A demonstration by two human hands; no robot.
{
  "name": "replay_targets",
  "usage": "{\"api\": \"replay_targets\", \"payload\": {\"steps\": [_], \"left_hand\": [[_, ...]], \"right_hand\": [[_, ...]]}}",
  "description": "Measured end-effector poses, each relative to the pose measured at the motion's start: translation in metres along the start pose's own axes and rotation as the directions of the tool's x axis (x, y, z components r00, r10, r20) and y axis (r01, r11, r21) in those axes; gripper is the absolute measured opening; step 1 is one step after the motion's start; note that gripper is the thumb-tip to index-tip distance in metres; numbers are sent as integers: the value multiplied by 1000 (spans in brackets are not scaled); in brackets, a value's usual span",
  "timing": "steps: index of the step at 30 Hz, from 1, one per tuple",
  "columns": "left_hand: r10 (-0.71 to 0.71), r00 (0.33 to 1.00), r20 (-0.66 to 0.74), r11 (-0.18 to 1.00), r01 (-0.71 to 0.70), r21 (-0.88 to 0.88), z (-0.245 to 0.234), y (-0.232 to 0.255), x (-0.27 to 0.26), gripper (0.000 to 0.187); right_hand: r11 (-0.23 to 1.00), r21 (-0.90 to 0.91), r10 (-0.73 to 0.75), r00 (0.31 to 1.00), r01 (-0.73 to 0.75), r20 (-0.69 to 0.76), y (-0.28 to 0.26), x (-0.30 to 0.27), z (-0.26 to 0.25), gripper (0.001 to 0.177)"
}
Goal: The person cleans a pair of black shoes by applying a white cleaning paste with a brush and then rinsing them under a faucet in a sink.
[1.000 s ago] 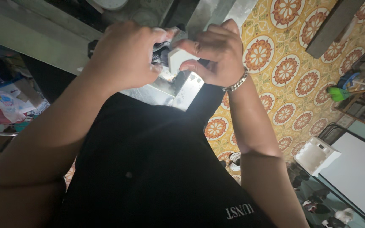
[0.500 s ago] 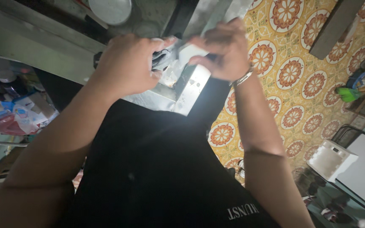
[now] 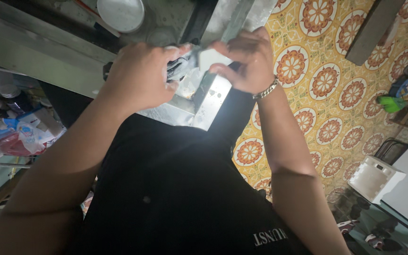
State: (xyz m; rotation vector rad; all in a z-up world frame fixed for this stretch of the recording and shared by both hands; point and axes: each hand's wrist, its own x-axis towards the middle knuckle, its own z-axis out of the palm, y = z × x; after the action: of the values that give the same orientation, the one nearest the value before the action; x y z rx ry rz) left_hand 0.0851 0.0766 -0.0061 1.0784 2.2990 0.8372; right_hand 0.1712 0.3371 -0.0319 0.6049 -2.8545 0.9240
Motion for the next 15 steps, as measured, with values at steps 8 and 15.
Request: {"api": "replay_targets", "payload": {"steps": [8, 15], "left_hand": [[37, 999, -16, 999, -37, 15, 3, 2, -2, 67], [-1, 999, 53, 1000, -1, 30, 0, 1, 0, 69]], "right_hand": [[997, -18, 69, 997, -70, -45, -21, -16, 13, 42], [993, -61, 98, 993, -102, -70, -30, -20, 22, 44]]}}
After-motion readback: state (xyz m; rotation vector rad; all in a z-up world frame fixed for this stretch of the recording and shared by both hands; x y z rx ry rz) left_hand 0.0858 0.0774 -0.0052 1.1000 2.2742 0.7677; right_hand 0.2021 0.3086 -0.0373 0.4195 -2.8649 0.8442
